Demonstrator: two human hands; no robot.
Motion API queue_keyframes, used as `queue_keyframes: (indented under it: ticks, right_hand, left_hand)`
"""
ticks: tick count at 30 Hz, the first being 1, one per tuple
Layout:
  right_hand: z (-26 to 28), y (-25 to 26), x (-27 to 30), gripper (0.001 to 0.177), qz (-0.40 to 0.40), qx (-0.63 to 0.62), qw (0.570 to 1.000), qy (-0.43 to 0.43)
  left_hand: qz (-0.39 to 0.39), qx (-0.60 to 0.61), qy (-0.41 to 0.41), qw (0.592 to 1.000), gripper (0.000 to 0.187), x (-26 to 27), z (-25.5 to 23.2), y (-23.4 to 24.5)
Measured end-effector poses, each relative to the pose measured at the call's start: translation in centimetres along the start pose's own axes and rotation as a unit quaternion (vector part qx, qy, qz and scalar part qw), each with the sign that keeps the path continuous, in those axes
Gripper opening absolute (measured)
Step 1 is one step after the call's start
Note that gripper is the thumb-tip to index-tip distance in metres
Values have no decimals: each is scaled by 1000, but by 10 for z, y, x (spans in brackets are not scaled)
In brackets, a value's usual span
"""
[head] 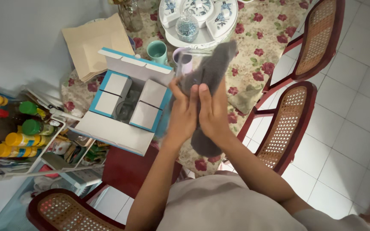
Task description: The person removes wine glasses from a blue and white box and wipes each glass with a gray cloth, then switches to a beige paper towel to continue wiping. The glasses are placed on a floral tablecloth after cleaning.
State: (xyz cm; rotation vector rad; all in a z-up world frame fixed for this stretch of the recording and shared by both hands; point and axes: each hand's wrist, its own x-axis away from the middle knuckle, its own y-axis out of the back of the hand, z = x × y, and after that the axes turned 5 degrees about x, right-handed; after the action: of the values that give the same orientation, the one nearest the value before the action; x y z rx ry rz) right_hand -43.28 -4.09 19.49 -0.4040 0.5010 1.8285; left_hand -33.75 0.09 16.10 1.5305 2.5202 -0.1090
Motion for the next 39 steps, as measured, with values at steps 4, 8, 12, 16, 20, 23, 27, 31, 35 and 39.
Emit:
queue_keyframes:
  ticks: [4, 8, 12, 16, 20, 23, 27, 31, 35, 39]
  right_hand:
    - [-12, 21, -16, 53, 10, -118, 977, -174]
    - [-27, 22, -19, 53, -14, -167, 954, -247]
    - [-27, 15, -8, 52, -41, -113, 975, -187]
    - [-22, 12, 7, 54, -13, -11, 997, -81]
    - [-31, 30, -19, 51, -101, -255, 919, -283]
    - [-37, 39, -29, 50, -26, -394, 864, -314]
    - [-30, 27, -16, 51, -52, -102, 987, -113]
    - [-15, 13, -6, 47, -25, -39, 999, -9]
    - [-5, 19, -13, 41, -28, -172, 979, -101]
    - [-6, 33, -24, 41, -20, -316, 923, -219]
  left_hand:
    - [56, 11, 37, 998, 70, 5, 1, 8]
    - [121, 191, 143, 964, 80, -1, 1, 17]
    - [68, 134, 101, 984, 86, -5, -7, 12]
    - [-1, 26, 6, 1000, 88, 1, -13, 0]
    - [113, 148, 76, 980, 84, -5, -7, 9]
    - [176, 278, 179, 927, 85, -7, 0, 18]
    - [59, 144, 96, 983, 79, -4, -4, 8]
    - [-47, 40, -19, 998, 74, 5, -21, -11]
    - [-4, 44, 8, 999, 83, 6, -30, -7]
    - [91, 99, 9, 991, 96, 1, -24, 12]
